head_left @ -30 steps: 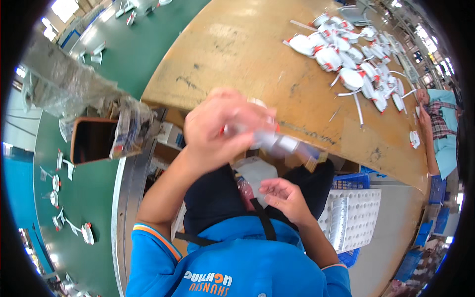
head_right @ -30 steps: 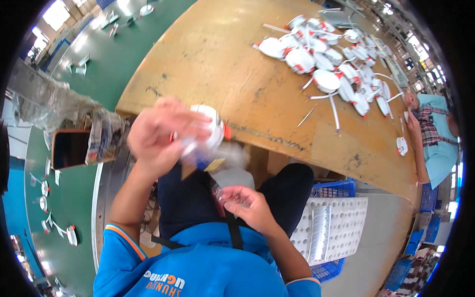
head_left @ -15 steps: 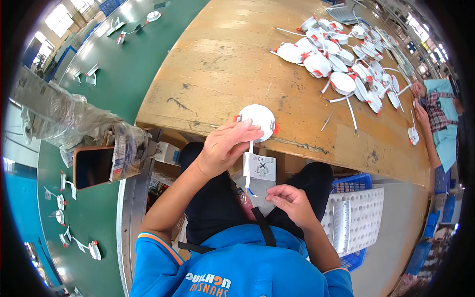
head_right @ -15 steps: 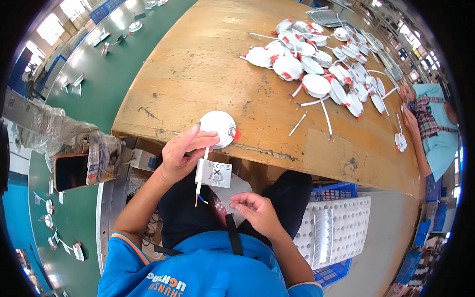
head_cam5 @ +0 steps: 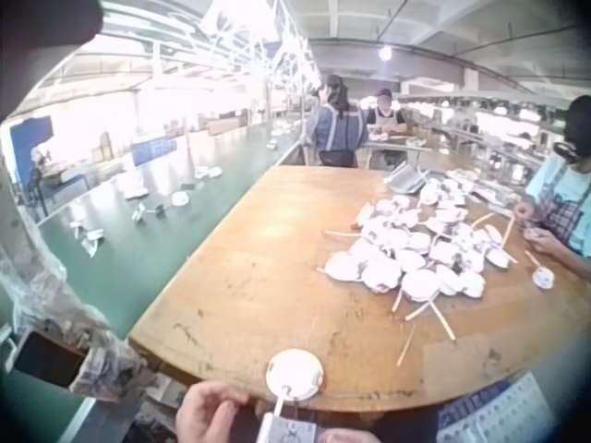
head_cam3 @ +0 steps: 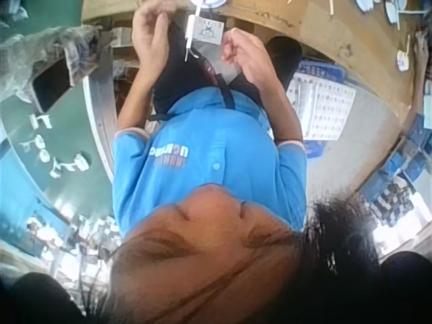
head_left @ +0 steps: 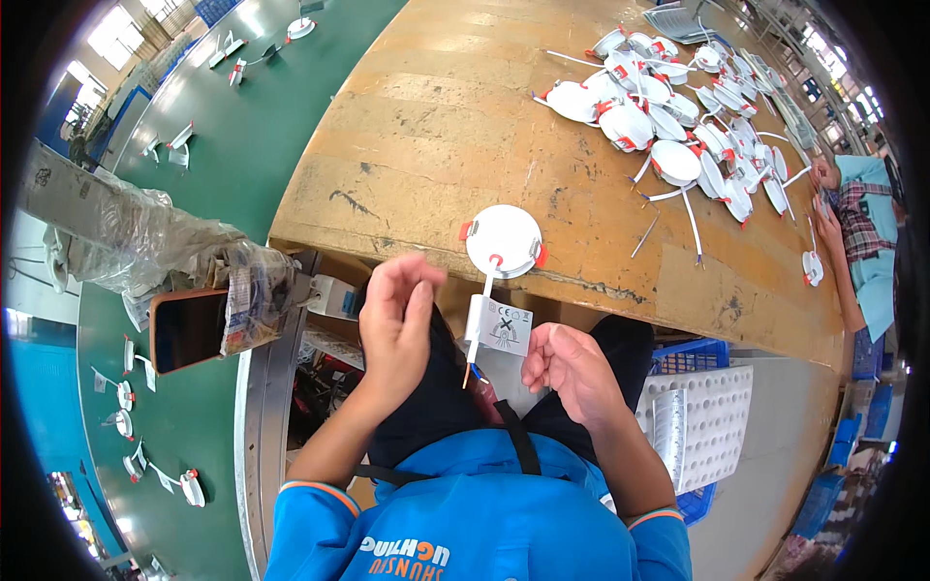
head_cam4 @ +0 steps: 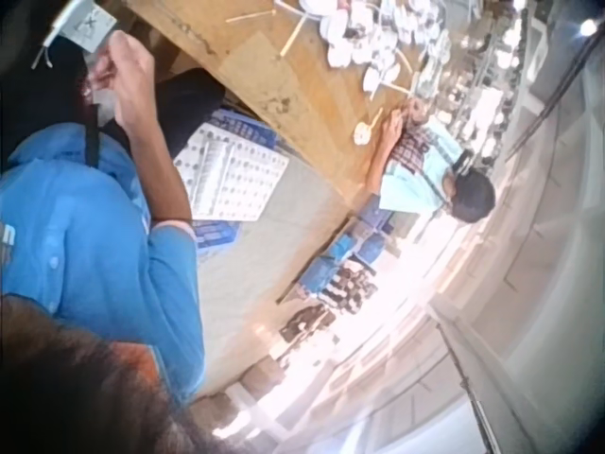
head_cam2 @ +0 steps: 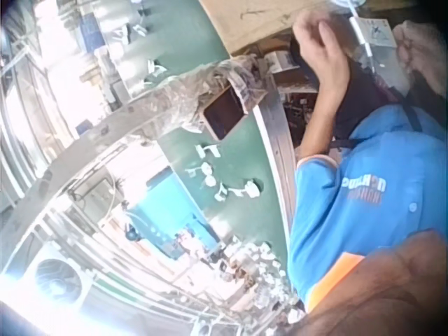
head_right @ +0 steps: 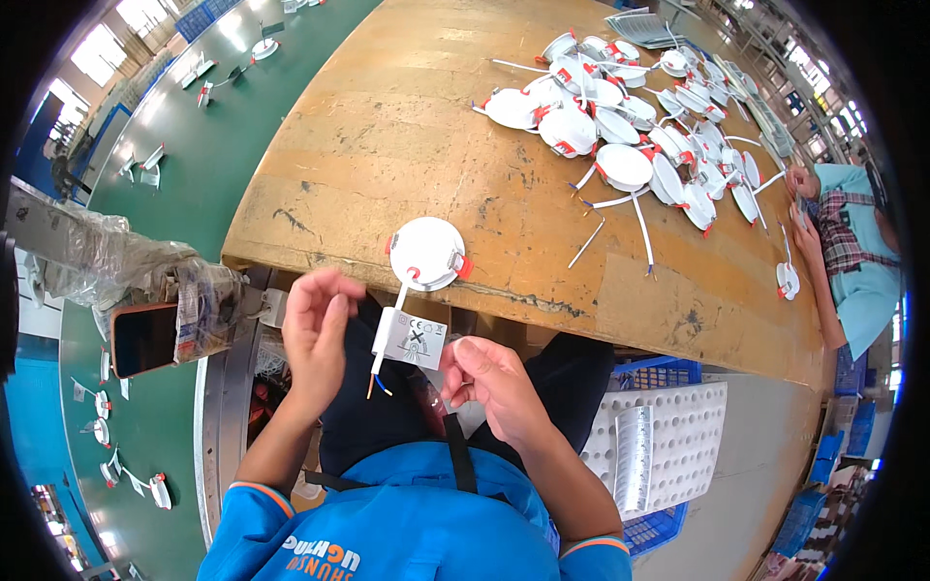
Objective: The person applies technical certification labels to circular LED lighting fixtures by hand on an assembly line.
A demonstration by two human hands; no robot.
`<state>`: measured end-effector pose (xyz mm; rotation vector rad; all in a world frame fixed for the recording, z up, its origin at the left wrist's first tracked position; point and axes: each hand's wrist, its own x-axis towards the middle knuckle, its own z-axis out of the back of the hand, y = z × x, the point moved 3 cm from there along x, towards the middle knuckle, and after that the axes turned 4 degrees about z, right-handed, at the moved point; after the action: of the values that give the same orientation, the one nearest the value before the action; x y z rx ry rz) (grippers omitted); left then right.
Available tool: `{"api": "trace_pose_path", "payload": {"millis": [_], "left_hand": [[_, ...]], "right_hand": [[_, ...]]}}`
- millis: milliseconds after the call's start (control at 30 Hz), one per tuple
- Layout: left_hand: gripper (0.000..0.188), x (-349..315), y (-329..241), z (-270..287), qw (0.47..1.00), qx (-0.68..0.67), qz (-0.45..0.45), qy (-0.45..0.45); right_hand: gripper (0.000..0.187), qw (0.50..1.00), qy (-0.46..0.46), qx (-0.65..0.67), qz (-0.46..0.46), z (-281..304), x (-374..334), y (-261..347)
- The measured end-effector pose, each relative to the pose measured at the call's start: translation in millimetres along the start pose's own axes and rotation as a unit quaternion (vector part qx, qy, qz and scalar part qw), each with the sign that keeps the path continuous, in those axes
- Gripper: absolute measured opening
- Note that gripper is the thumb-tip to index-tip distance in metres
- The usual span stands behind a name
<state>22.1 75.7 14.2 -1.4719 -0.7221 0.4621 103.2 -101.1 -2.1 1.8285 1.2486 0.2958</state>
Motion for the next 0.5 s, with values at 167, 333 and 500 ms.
{"api": "trace_pose_path", "payload": {"millis": [167,333,500], "left_hand": [[0.044,-36.1,-9.1,9.8,0.904,-0.122,0.342,0.223],[0.028,-41.8,-8.5,-6.2,0.899,-0.111,0.354,0.232],[0.014,-56.9,2.9,-24.5,0.867,-0.224,0.412,0.168]], "right_hand": [[0.033,0.998,-0.041,-0.013,-0.035,-13.8,11.6,-2.6],[0.031,0.998,-0.046,0.034,-0.019,-23.2,19.3,-2.3],[0.027,0.997,-0.071,0.035,-0.011,-16.0,16.5,-2.8]]}}
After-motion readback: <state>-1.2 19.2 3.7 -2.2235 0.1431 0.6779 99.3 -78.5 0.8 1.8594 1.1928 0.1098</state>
